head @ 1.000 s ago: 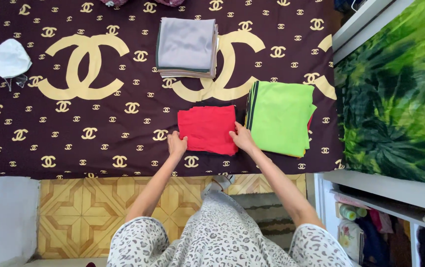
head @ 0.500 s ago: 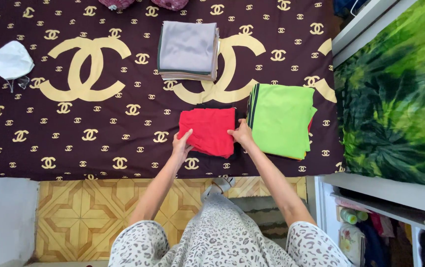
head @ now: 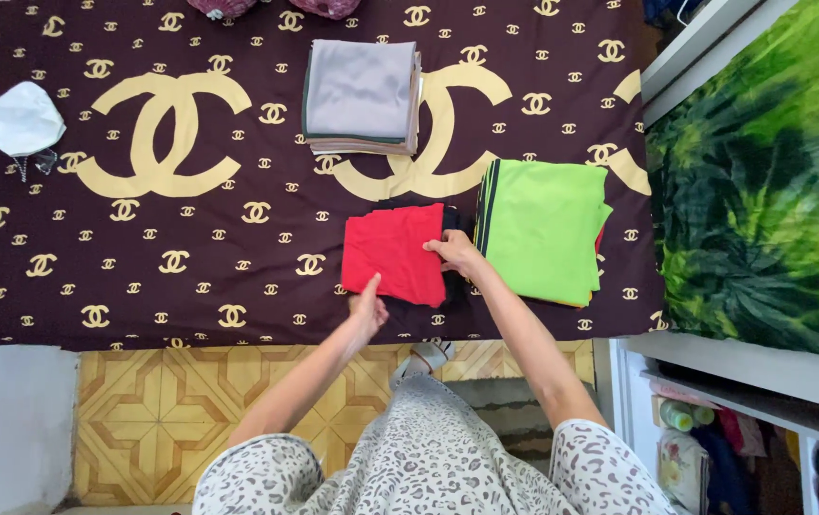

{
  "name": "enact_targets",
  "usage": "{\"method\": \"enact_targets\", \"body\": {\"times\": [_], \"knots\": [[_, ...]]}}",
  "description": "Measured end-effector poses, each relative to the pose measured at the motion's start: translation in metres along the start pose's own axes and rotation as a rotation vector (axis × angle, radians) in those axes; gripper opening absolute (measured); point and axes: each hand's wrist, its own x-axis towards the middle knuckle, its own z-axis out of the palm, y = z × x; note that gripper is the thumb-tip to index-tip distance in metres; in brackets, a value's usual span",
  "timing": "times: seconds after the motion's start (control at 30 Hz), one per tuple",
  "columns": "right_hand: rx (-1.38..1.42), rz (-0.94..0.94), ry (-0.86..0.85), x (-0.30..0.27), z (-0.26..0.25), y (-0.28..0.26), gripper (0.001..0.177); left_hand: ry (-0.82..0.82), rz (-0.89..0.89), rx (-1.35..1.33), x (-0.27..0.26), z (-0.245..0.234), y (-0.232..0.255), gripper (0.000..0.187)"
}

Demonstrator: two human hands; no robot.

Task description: The person folds various colored garments on a bed and places them into a closet shelf. The person handles shirts and shorts, folding them neatly and stacking them in the closet.

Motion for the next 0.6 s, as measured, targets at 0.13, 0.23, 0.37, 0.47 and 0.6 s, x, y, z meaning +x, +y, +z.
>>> {"method": "enact_targets", "body": {"times": [0.13,0.23,0.37,0.47,0.6], "knots": [[0.032,0.007,-0.106,-0.043,0.020,-0.052,0.041,-0.476,-0.412,-0.083,-0.094,-0.006,0.033,0.118],[0.008,-0.015,-0.158,-0.055,0.024,-0.068,0.041,-0.581,-0.356,-0.364,-0.078,0.012,0.034,0.099],[-0.139,-0.079,-0.086,-0.052,0.005,-0.063,0.053,-0.440,-0.367,-0.579,0.004,0.036,0.007,0.058],[-0.209,-0.160,0.036,-0.045,-0.027,-0.056,0.063,-0.389,-0.315,-0.667,0.019,0.039,0.030,0.043],[-0.136,-0.271,0.241,-0.049,-0.074,-0.051,0.041,-0.376,-0.301,-0.801,0.033,0.030,0.077,0.029]]}}
